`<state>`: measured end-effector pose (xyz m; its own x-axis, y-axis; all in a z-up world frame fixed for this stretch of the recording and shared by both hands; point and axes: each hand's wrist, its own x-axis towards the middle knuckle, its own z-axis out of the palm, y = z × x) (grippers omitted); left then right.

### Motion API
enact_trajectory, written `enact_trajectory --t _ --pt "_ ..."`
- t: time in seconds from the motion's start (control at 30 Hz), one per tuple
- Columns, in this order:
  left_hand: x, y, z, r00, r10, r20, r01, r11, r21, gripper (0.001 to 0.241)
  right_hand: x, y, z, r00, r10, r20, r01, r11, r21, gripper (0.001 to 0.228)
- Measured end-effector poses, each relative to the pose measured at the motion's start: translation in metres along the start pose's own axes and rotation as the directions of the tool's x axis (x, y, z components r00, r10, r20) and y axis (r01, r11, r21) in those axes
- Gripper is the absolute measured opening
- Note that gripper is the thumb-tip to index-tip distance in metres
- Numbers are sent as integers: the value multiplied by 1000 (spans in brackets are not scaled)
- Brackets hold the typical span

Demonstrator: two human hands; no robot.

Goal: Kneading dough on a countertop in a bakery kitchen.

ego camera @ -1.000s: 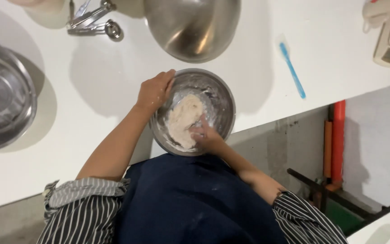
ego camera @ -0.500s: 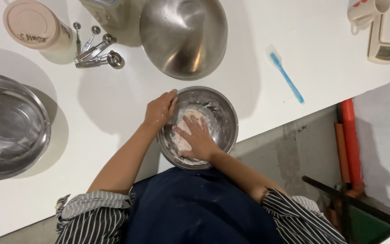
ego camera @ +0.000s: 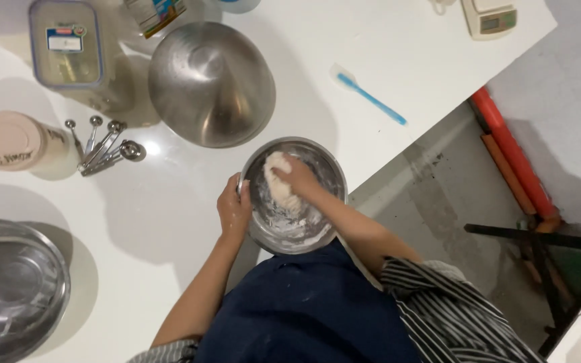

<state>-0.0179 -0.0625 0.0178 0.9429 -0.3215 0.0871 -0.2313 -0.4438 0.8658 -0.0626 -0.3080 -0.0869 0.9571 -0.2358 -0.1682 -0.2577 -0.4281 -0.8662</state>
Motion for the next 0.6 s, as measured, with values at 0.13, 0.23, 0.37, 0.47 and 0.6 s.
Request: enact_trajectory --t 0.13,0.23,0.37,0.47,0.6 --pt "10 26 -15 983 -180 -44 171 972 -160 34 -7 -22 -83 966 217 140 -259 800 542 36" --pt "16 31 -16 972 -221 -85 207 967 -149 32 -7 -94 -152 885 422 197 -439 612 658 34" --pt "21 50 3 955 -288 -76 274 949 -153 35 24 -125 -248 827 562 38 -329 428 842 29" --pt "33 71 21 914 -395 -92 375 909 -182 36 66 -89 -321 862 506 -16 -234 426 874 27" --pt "53 113 43 909 -360 -208 316 924 -216 27 138 -27 -379 945 278 -172 10 503 864 44"
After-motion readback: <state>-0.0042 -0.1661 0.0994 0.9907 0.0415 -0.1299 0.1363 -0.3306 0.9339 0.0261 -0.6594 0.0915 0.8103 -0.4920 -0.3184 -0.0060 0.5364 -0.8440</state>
